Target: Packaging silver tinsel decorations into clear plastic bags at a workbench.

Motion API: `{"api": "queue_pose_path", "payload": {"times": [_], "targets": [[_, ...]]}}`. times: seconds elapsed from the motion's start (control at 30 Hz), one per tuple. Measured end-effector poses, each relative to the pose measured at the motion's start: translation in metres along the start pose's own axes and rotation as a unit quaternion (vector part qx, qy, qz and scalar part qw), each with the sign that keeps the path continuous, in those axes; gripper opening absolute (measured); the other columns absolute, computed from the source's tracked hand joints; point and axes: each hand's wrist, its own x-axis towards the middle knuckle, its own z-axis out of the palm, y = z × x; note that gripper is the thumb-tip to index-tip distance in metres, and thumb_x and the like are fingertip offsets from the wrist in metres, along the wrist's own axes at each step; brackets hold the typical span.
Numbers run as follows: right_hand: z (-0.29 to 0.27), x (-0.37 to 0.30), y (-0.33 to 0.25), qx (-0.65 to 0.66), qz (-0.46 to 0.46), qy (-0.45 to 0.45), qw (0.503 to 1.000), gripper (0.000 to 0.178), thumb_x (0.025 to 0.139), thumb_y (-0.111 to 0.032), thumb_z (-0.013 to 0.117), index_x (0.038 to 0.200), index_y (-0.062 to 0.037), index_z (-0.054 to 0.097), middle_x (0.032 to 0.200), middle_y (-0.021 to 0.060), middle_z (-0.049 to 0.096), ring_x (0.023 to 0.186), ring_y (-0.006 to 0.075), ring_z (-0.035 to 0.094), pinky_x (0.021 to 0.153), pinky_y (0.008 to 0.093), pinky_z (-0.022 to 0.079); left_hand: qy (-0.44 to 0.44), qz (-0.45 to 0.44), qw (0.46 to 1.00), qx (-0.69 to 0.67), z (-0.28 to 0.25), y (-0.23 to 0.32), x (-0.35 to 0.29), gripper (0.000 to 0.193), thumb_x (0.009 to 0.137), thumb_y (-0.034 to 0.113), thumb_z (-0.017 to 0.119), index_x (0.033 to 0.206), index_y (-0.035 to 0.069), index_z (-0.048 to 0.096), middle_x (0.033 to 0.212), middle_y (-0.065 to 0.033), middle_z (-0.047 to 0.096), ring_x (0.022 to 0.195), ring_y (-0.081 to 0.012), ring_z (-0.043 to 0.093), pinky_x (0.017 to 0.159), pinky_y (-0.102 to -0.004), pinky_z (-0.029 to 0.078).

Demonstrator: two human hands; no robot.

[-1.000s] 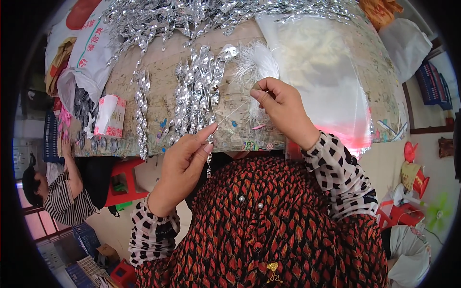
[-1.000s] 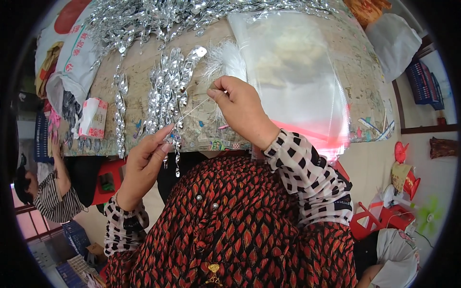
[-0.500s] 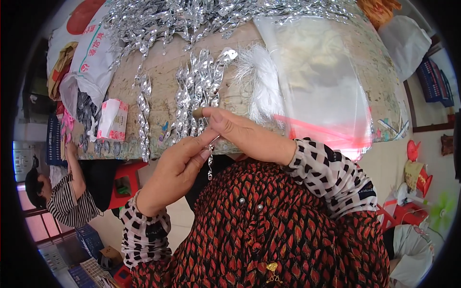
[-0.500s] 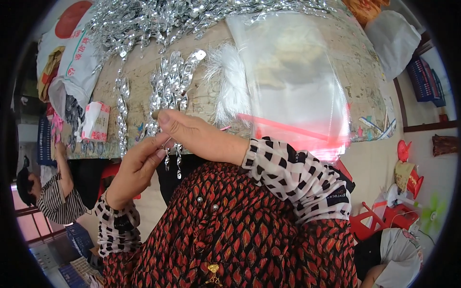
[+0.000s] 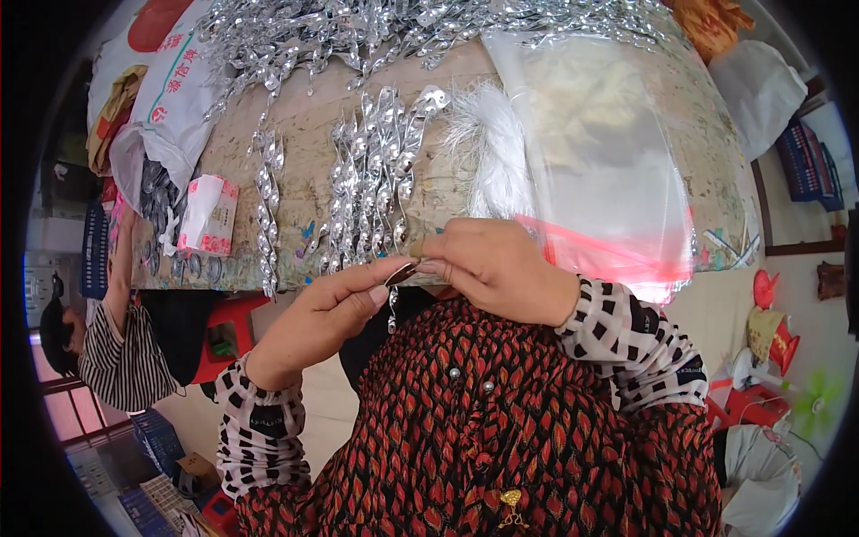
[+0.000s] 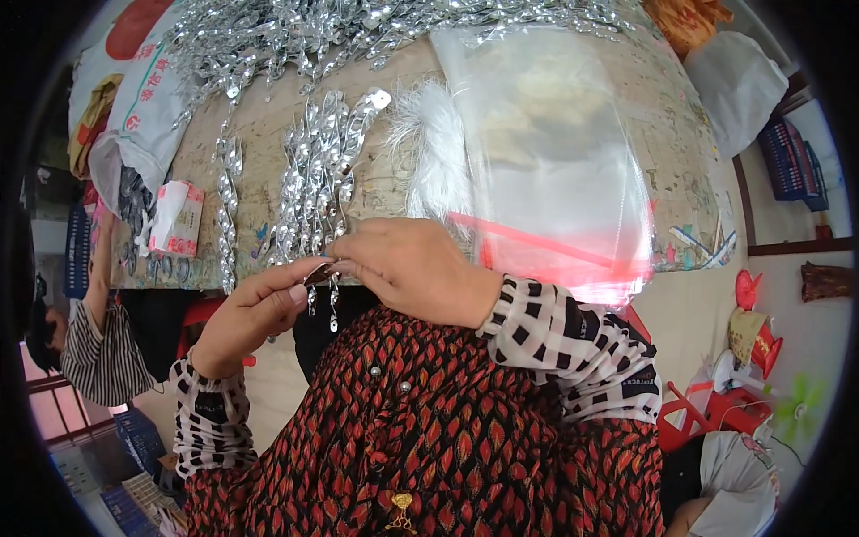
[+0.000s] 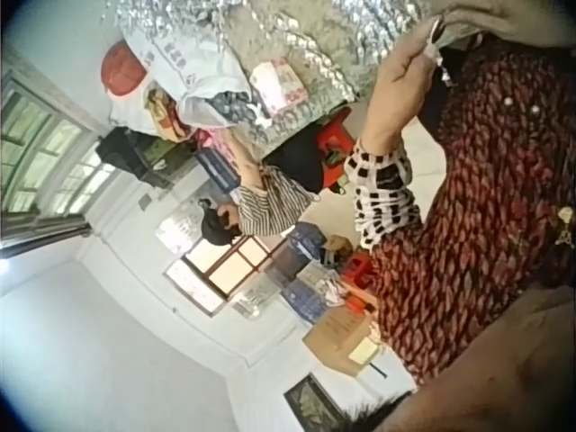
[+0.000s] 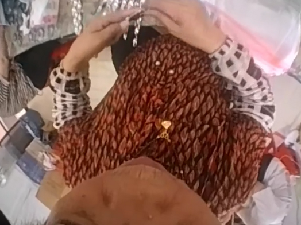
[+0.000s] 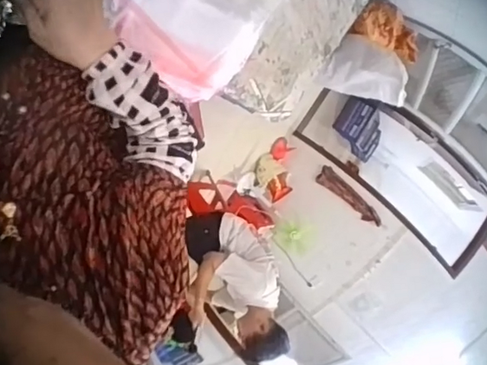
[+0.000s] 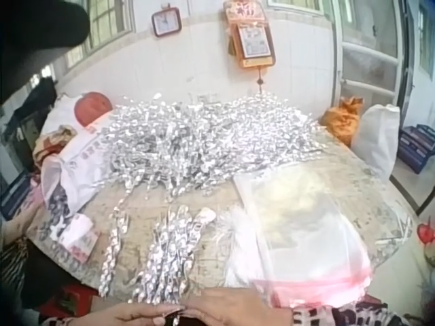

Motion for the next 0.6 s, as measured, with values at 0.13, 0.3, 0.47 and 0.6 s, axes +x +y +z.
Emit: {"api": "queue_pose_path", "payload": {"times": [0.13,0.3,0.47,0.6], "targets": [[-0.002,-0.002,-0.004,-0.097,-0.01,-0.009,0.995,0.015,0.08,-0.008,0.062,0.094,-0.0055,0.06,0.071,0.0098,0.053,0.066,0.0282,0.058,0.058,0.0376,0.046,-0.001,-0.031,0.999,-0.025,0.0,0.004,0.001,0.04,0.096,0.016,0.048,0.136,0.008,0.047,0.067,0.0077,0.04,0.057,-0.003,0.033,0.049,-0.0185,0.028],[0.009,0.0,-0.01,-0.019,-0.017,-0.045,0.999,0.015,0.079,-0.01,0.06,0.093,-0.0056,0.057,0.074,0.0092,0.055,0.068,0.0302,0.058,0.06,0.0401,0.047,-0.045,0.03,0.996,-0.078,0.002,-0.013,-0.003,0.037,0.094,0.018,0.054,0.126,0.004,0.043,0.086,-0.0009,0.056,0.066,-0.0094,0.054,0.062,-0.0223,0.045],[0.011,0.007,-0.027,0.091,0.041,-0.166,0.981,0.008,0.084,-0.014,0.058,0.086,-0.0064,0.059,0.074,0.0103,0.059,0.071,0.0289,0.061,0.062,0.0381,0.048,-0.094,-0.061,0.99,-0.085,0.007,0.007,0.001,0.041,0.092,0.015,0.058,0.127,0.005,0.038,0.093,-0.0061,0.062,0.06,-0.0069,0.052,0.054,-0.0199,0.041],[0.005,0.0,-0.021,0.18,0.093,-0.094,0.975,0.009,0.088,-0.012,0.058,0.087,-0.0042,0.062,0.076,0.0114,0.061,0.072,0.0252,0.063,0.063,0.0338,0.048,-0.054,-0.065,0.991,-0.103,0.015,0.016,0.001,0.04,0.093,0.016,0.056,0.127,0.005,0.039,0.083,-0.0061,0.064,0.05,-0.0035,0.043,0.047,-0.0178,0.033]]}}
